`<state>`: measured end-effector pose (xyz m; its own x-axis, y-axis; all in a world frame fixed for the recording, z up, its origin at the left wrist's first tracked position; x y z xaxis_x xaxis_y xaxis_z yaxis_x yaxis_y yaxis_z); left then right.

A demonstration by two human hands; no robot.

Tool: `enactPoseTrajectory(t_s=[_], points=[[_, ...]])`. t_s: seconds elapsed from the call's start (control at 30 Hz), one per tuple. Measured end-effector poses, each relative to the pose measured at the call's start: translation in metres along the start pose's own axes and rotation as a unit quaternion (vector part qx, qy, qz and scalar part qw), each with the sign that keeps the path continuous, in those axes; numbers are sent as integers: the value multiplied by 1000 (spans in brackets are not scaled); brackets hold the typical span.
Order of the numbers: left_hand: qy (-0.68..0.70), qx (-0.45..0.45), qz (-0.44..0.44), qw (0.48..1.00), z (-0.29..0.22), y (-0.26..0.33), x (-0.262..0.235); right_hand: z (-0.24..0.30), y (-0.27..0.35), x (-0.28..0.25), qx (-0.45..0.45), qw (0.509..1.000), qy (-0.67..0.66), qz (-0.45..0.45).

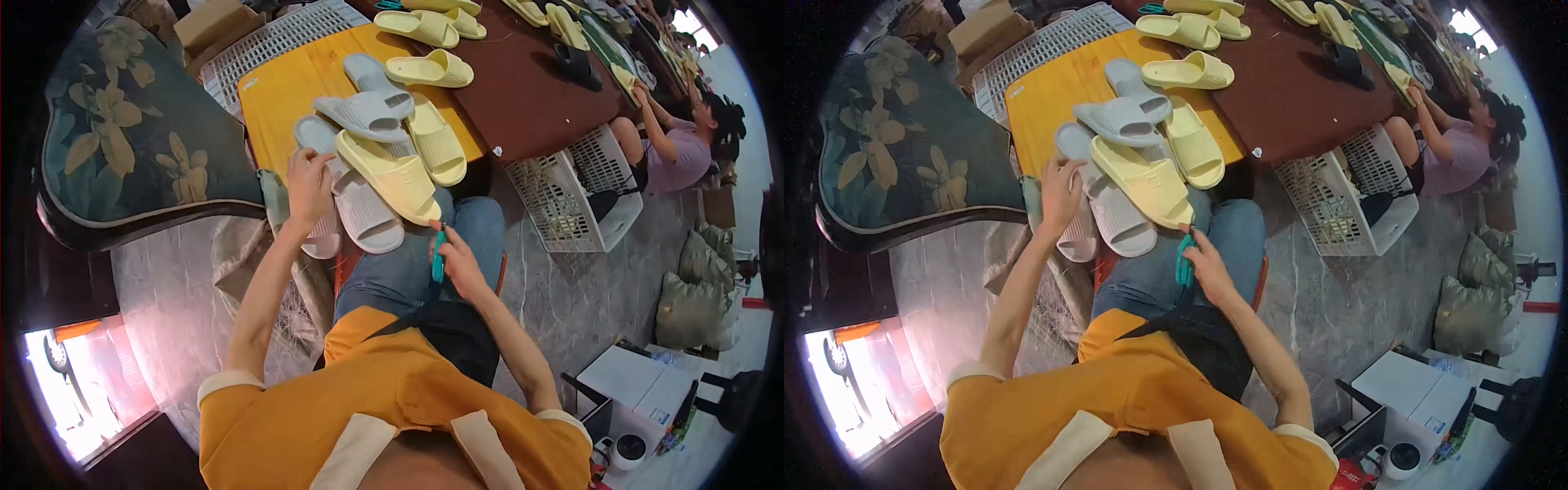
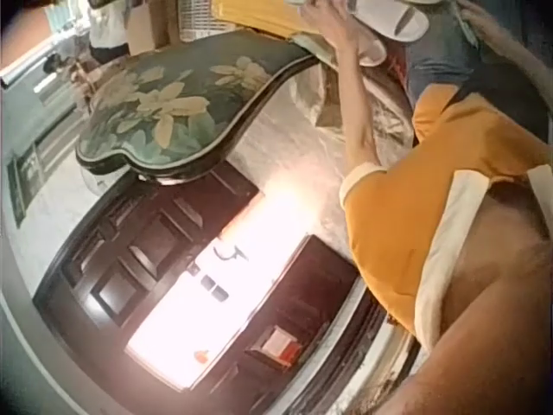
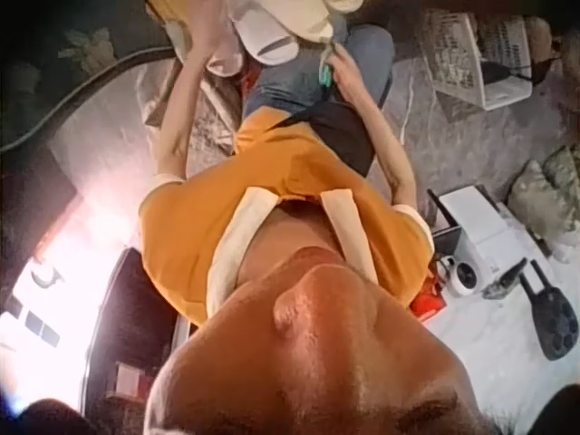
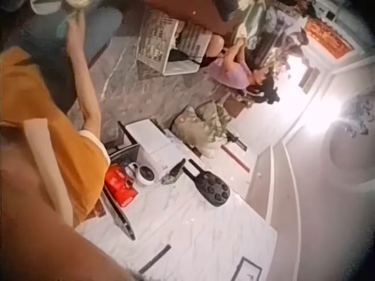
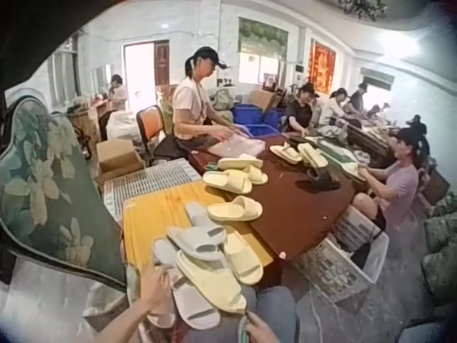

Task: Trim excess foam and inspect pairs of slippers at a factory workstation using scissors.

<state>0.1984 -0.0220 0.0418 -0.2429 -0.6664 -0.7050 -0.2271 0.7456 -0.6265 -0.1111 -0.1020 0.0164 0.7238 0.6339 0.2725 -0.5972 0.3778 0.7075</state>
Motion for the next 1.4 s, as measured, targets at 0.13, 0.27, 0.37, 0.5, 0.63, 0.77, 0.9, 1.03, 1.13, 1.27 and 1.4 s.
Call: enactPoseTrajectory(t_s=[0.13, 0.27, 0.37, 0.5, 0.63, 0.77, 0.9, 1.03, 1.13, 1.27, 1.4], points=[[41, 64, 51, 996, -71, -49, 26, 0, 8, -34, -41, 998, -12, -55], [18, 54, 204, 977, -102, -76, 111, -4, 20, -53, -64, 996, 42, -45], [1, -35, 286, 958, -69, -85, 181, -7, 30, -52, -144, 983, 97, -59], [44, -77, 326, 941, -64, -97, 205, -18, 51, -77, -312, 855, 336, -241], [47, -30, 303, 952, -58, -96, 214, -25, 59, -85, -284, 865, 323, -260], [182, 13, 346, 920, -60, -103, 190, -23, 65, -88, -136, 971, 74, -184], [337, 49, 348, 873, -86, -131, 123, 12, 88, -95, -240, 940, 88, -224], [427, 31, 416, 802, -116, -119, 74, 39, 92, -97, -290, 922, 85, -243], [411, 72, 419, 806, -119, -79, 73, 47, 70, -83, -292, 914, 160, -232], [286, 153, 331, 886, -122, -45, 72, 47, 35, -57, -262, 887, 302, -232], [198, 173, 152, 953, -123, -37, 55, 35, 17, -42, -248, 864, 383, -214]])
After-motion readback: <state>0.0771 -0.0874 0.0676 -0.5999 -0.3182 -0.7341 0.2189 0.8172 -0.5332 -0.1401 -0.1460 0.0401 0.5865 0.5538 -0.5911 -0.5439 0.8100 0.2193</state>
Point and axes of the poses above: each hand's wrist, its own y-axis away from the middle knuckle, its own x-axis out of the palm, z = x × y, the point moved 4 cm from there along -y, towards the middle knuckle, and after that the axes turned 15 degrees about x, right-handed, at the moved point
